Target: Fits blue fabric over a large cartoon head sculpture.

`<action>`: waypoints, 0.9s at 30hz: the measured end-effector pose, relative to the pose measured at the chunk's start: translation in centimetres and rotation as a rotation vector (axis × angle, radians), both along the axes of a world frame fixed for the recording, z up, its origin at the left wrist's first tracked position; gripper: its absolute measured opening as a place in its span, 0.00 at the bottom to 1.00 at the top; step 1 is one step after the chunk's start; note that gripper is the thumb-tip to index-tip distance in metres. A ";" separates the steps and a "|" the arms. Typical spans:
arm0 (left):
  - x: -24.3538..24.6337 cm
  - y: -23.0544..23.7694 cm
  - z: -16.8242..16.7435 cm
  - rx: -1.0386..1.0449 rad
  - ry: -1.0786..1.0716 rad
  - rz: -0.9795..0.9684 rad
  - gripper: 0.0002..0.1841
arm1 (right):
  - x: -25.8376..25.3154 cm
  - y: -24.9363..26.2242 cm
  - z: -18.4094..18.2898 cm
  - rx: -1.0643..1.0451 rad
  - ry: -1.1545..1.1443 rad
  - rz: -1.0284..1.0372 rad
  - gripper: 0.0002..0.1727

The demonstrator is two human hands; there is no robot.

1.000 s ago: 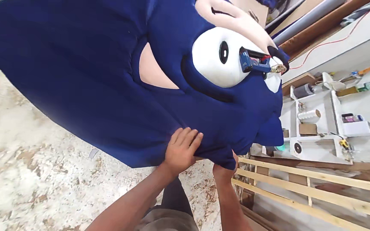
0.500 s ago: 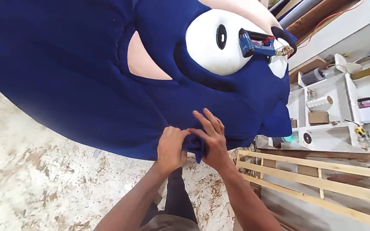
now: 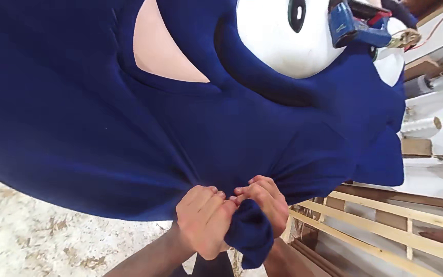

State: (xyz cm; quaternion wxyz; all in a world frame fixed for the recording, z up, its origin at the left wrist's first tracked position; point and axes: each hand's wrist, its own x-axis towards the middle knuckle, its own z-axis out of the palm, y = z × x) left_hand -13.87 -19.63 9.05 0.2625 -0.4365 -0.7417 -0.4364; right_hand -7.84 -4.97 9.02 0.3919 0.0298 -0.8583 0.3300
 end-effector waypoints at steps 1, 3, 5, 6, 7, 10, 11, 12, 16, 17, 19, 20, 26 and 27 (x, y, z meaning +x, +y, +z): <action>-0.1 0.0 0.0 0.004 0.012 -0.005 0.17 | -0.1 0.1 0.0 0.002 0.012 0.012 0.12; -0.3 0.3 -0.1 0.018 0.042 0.001 0.17 | -0.4 0.6 0.0 0.009 0.031 0.033 0.12; -0.4 0.6 -0.3 0.036 0.062 -0.002 0.18 | -0.5 1.0 -0.1 0.017 0.038 0.028 0.12; -0.4 0.7 -0.3 0.035 0.056 -0.014 0.18 | -0.5 1.0 -0.2 0.002 0.046 0.025 0.13; -0.4 0.5 -0.1 0.019 0.033 -0.028 0.18 | -0.6 0.9 -0.2 -0.028 0.058 0.023 0.15; -0.8 -1.5 2.1 -0.218 -0.102 0.050 0.32 | -0.7 0.5 -0.1 -0.123 0.108 -0.004 0.17; -1.2 -2.2 3.2 -0.345 -0.131 0.117 0.40 | -0.6 0.4 0.0 -0.159 0.112 -0.019 0.18; -1.7 -2.8 4.0 -0.461 -0.158 0.166 0.42 | -0.5 0.2 0.2 -0.197 0.113 -0.041 0.18; -3.5 -1.5 4.9 -0.499 -0.197 0.055 0.19 | -1.1 -0.7 1.4 -0.374 0.121 -0.151 0.16; -3.5 -0.7 4.7 -0.434 -0.230 0.053 0.16 | -1.3 -0.6 1.7 -0.408 0.111 -0.159 0.14; -3.0 -0.1 4.1 -0.283 -0.283 0.110 0.14 | -1.2 -0.8 2.6 -0.380 0.030 -0.208 0.15; -2.7 -0.1 3.6 -0.221 -0.294 0.151 0.14 | -1.0 -1.0 3.0 -0.326 -0.033 -0.232 0.16; -2.8 -0.8 2.0 0.030 -0.369 0.152 0.15 | 0.1 -1.1 3.4 0.211 -0.398 -0.087 0.41; -2.9 -0.8 1.9 0.081 -0.378 0.145 0.14 | -0.5 -1.3 3.3 0.270 -0.426 -0.106 0.36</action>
